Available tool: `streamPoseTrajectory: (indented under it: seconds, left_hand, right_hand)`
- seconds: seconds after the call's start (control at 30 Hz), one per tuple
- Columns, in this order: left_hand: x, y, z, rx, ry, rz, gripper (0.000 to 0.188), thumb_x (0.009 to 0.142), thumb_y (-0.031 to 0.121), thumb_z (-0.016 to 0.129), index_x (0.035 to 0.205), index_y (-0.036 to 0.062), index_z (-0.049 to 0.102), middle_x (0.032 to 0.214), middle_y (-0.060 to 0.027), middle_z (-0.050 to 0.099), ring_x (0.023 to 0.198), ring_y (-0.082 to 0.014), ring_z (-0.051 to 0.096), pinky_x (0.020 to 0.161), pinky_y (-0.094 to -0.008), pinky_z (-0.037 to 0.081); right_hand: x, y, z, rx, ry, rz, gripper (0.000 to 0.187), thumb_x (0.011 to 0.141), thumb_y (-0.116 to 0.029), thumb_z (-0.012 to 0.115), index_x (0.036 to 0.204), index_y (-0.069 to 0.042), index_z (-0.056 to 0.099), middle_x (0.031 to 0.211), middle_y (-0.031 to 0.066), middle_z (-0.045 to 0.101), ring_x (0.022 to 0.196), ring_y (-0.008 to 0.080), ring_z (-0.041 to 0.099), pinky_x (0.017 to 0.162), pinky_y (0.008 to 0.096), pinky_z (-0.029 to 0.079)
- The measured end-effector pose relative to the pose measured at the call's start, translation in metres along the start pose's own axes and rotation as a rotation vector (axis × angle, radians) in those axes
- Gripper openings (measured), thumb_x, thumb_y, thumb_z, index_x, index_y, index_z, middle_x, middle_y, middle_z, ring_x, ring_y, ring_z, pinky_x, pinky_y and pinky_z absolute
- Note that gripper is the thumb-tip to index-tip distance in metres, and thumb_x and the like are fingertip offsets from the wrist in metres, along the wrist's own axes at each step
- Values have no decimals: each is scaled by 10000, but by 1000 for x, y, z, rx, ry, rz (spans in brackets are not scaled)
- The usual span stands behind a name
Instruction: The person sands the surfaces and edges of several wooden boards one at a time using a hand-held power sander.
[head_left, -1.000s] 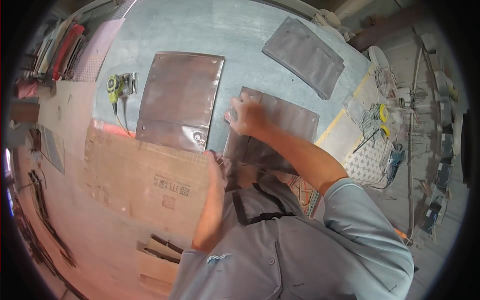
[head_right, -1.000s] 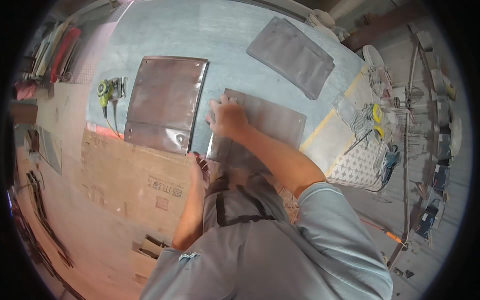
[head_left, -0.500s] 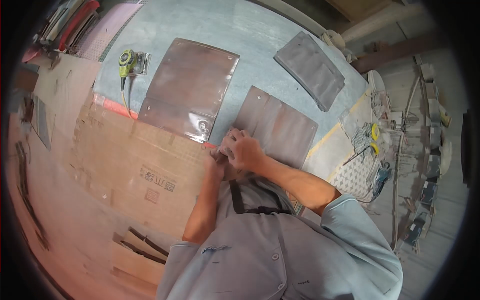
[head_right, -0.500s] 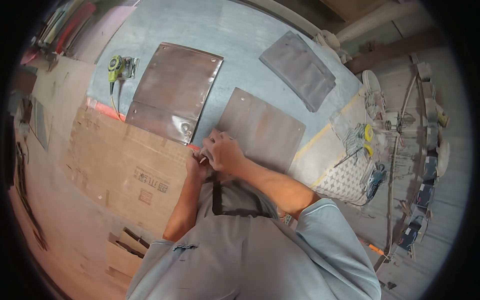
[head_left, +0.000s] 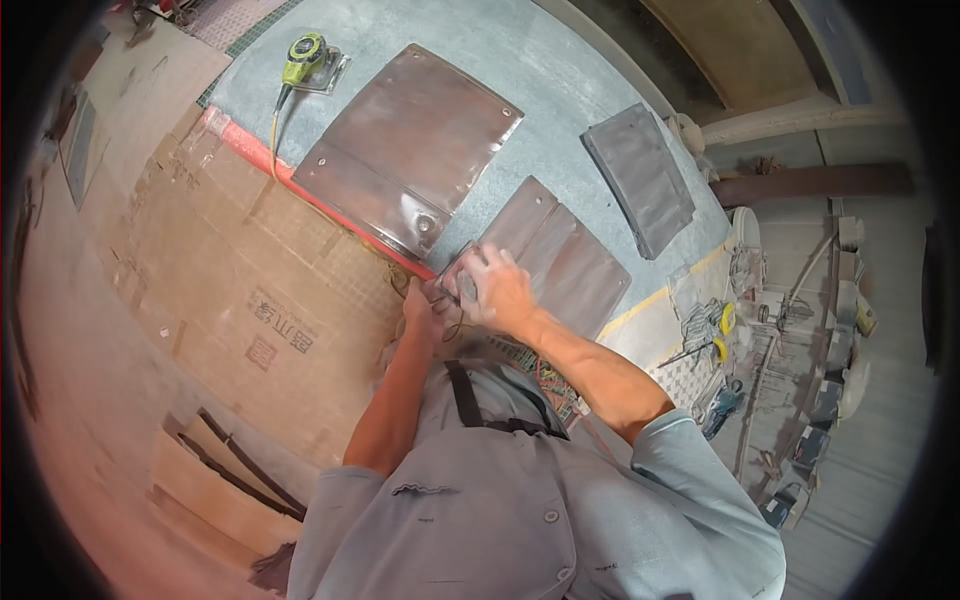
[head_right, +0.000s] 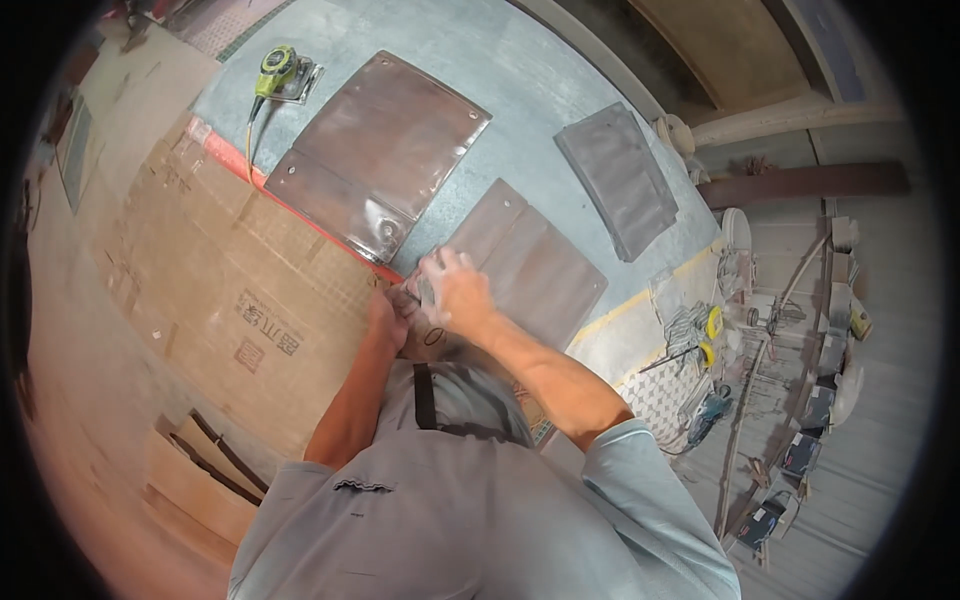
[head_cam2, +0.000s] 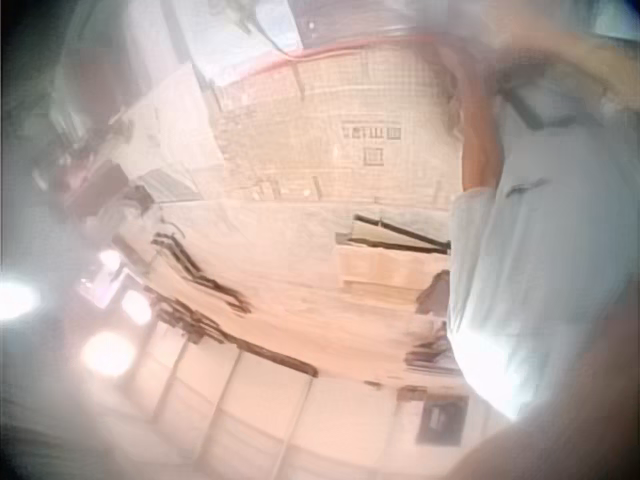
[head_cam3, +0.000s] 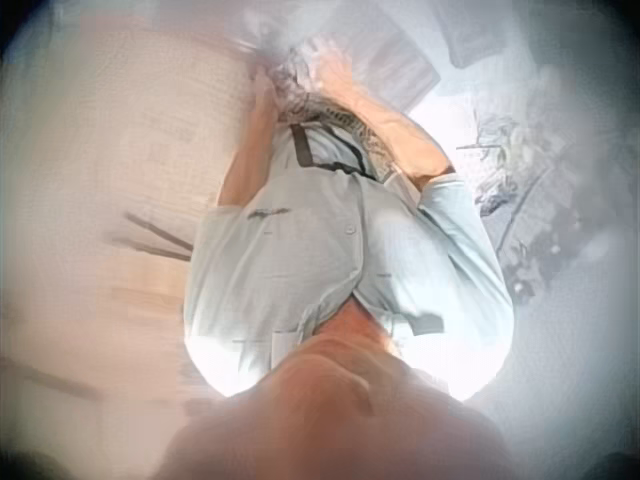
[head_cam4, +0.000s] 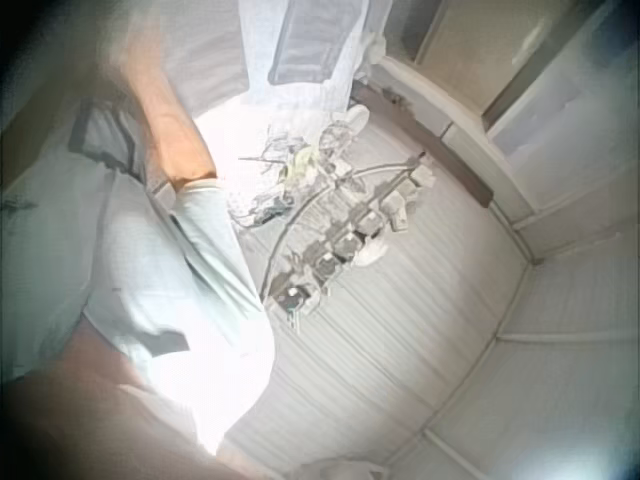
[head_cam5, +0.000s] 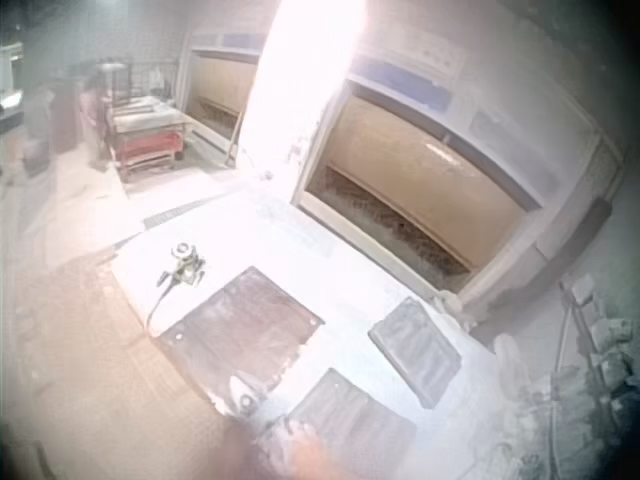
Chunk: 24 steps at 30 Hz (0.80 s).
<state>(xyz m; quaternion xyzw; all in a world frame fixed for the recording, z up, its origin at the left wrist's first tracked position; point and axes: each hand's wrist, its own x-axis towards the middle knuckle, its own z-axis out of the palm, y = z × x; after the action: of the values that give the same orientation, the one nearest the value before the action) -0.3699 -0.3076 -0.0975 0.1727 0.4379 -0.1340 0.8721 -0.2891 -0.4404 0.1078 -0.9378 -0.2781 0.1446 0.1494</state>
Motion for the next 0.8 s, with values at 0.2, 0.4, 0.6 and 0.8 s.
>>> streamPoseTrajectory:
  seconds: [0.2,0.4,0.6,0.8]
  left_hand:
    - [-15,-3,18,73,125,15,746,1150,571,274,1345,-28,675,1252,-196,699,1104,-355,704,996,-465,559]
    - [-10,-5,19,119,122,102,415,1035,445,709,1079,38,647,1002,-91,694,857,-211,661,743,-378,575]
    - [1,-9,21,762,118,458,293,915,196,874,978,16,652,808,-51,651,679,-155,641,548,-287,510]
    - [10,-4,13,717,124,403,321,891,203,905,930,2,658,823,-71,669,674,-150,642,557,-278,510]
  right_hand:
    - [17,5,-9,-23,84,111,391,862,-341,805,1157,-125,666,1176,179,615,1079,411,645,866,546,575]
    - [9,14,5,26,221,42,367,823,-284,795,1127,-112,683,1134,184,616,1034,426,647,843,559,575]
    - [78,119,-24,26,403,255,505,845,-512,811,1106,-95,699,1075,244,683,959,467,703,810,547,572]
    - [129,166,-71,-35,375,530,590,837,-518,806,1207,-75,689,1172,230,697,1054,442,692,883,554,561]
